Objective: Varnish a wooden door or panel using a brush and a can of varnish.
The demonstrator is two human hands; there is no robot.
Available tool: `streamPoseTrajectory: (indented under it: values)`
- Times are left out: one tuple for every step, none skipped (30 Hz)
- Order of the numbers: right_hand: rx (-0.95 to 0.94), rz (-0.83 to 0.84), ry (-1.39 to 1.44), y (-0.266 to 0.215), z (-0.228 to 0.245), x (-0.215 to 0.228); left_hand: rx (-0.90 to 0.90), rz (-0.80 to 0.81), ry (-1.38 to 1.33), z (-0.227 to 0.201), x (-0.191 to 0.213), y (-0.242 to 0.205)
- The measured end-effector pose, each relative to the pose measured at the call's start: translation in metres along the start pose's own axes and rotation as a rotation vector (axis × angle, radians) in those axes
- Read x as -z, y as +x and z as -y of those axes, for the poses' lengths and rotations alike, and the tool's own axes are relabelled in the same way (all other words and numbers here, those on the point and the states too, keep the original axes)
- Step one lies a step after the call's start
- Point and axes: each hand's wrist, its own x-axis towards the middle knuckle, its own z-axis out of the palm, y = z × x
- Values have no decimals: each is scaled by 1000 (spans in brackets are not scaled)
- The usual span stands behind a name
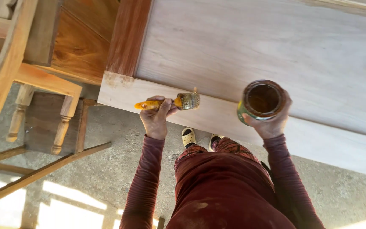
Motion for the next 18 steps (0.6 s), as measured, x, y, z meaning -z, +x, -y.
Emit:
streamPoseTrajectory:
  values:
    - [-3, -9, -16, -2, 7, -9, 10, 13, -9, -3, -11, 0]
    - [49, 11, -4, -3, 13, -17, -52, 115, -23, -6, -22, 0]
    - [102, 32, 14, -5, 19, -28, -118, 215, -35, -10, -31, 0]
    - [101, 24, 3, -8, 26, -35, -113, 226, -42, -10, -44, -4]
    - [119, 76, -1, -11, 34, -44, -223, 319, 154, -11, -56, -7]
    - [137, 128, -5, -13, 42, -53, -334, 409, 349, -12, -68, -11]
    - [141, 121, -8, -14, 52, -58, -339, 415, 346, -16, -74, -13]
    - [143, 150, 35, -15, 61, -64, -404, 532, 466, -19, -81, -15]
    - [142, 181, 81, -17, 71, -70, -465, 646, 591, -24, -87, -18]
    - [143, 178, 81, -18, 80, -72, -467, 649, 592, -33, -87, -20]
    - [85, 194, 119, -18, 88, -75, -460, 686, 593, -42, -87, -22]
    - [28, 211, 158, -19, 96, -77, -453, 724, 594, -50, -87, -23]
    - [22, 205, 156, -21, 95, -79, -449, 731, 593, -45, -81, -21]
    - [61, 210, 153, -24, 93, -82, -383, 708, 544, -40, -74, -19]
    - [100, 219, 153, -27, 91, -86, -318, 679, 498, -35, -66, -18]
    - [95, 219, 154, -28, 96, -86, -313, 680, 499, -41, -63, -22]
    - [70, 213, 144, -27, 101, -87, -288, 639, 450, -48, -62, -24]
    - [45, 207, 135, -26, 106, -87, -263, 597, 401, -56, -60, -26]
